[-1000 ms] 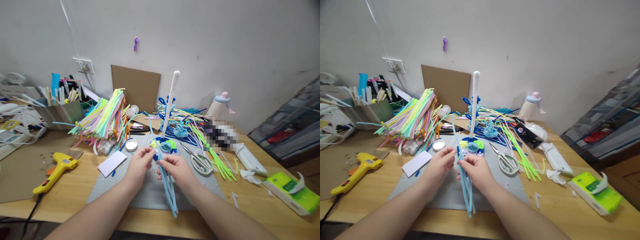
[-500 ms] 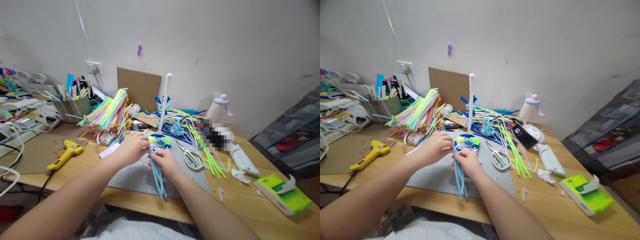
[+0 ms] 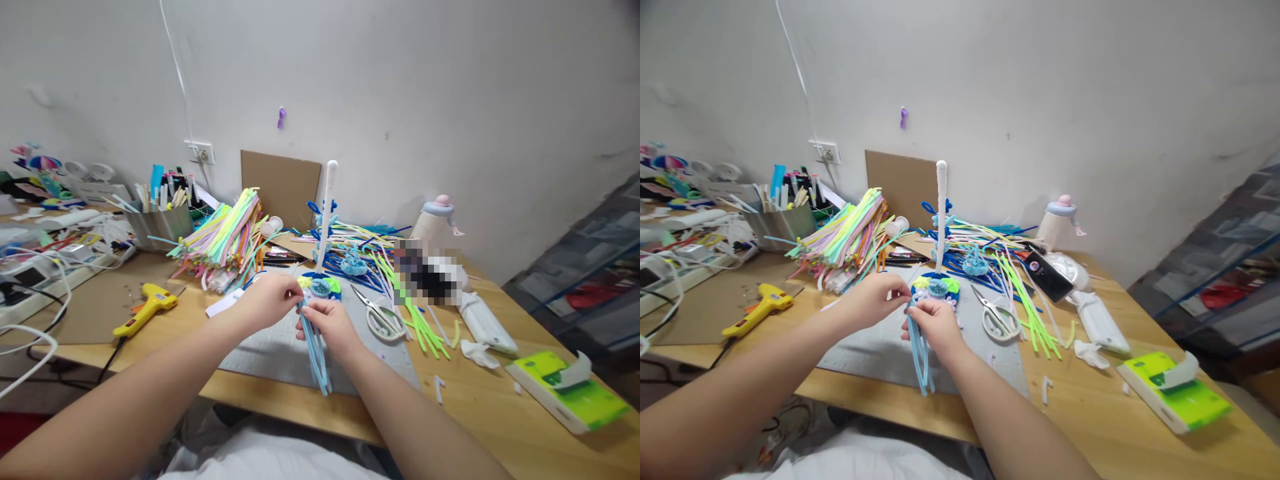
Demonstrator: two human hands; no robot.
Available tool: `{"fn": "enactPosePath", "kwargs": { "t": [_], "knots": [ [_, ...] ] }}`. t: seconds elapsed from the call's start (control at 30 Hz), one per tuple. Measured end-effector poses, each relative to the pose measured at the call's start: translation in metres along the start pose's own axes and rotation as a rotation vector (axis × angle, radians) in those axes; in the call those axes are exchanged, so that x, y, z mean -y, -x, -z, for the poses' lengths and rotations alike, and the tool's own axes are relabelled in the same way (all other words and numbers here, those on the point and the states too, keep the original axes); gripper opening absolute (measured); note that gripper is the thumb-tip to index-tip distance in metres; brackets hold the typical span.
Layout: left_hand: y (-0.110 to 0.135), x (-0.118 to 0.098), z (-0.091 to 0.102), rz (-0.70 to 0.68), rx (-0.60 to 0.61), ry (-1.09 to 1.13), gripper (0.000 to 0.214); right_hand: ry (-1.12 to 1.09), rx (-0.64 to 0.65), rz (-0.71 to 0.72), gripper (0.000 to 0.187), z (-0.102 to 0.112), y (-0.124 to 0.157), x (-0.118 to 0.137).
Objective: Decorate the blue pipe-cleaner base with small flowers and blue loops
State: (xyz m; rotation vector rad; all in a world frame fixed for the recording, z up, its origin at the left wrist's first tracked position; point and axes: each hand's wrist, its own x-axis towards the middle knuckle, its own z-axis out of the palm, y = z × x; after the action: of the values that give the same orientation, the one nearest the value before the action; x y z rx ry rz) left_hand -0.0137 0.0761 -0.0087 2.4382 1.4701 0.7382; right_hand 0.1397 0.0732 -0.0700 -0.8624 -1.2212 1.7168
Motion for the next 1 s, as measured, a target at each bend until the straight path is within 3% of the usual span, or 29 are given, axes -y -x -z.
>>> {"fn": "enactPosePath", "kwargs": {
  "t": [0.2,0.37,0.57,0.77,0.87,1.0],
  "knots": [
    [0.006,-0.007,-0.033,0.434,-0.155,0.572,0.013,0.008,-0.046,0.050,0.029,0.003,-0.005,-0.005],
    [0.002,0.005,-0.048,0.611,-0.052,1.042,0.023,0.032,-0.035,0.031,0.025,0.009,-0.009,-0.006],
    [-0.021,0.026,-0.050,0.511,0.137,1.159,0.030,0.027,-0.064,0.002,0.031,0.017,-0.017,-0.002],
    [-0.030,0.044,-0.051,0.463,0.164,1.248,0.027,-0.072,-0.005,-0.046,0.033,0.026,-0.025,0.002],
    [-0.024,0.048,-0.048,0.451,0.181,1.194,0.028,-0.028,-0.039,-0.013,0.027,0.026,-0.027,0.001],
    [-0.018,0.044,-0.044,0.330,0.127,1.171,0.022,0.023,-0.076,0.042,0.025,0.023,-0.024,0.003]
  ]
}}
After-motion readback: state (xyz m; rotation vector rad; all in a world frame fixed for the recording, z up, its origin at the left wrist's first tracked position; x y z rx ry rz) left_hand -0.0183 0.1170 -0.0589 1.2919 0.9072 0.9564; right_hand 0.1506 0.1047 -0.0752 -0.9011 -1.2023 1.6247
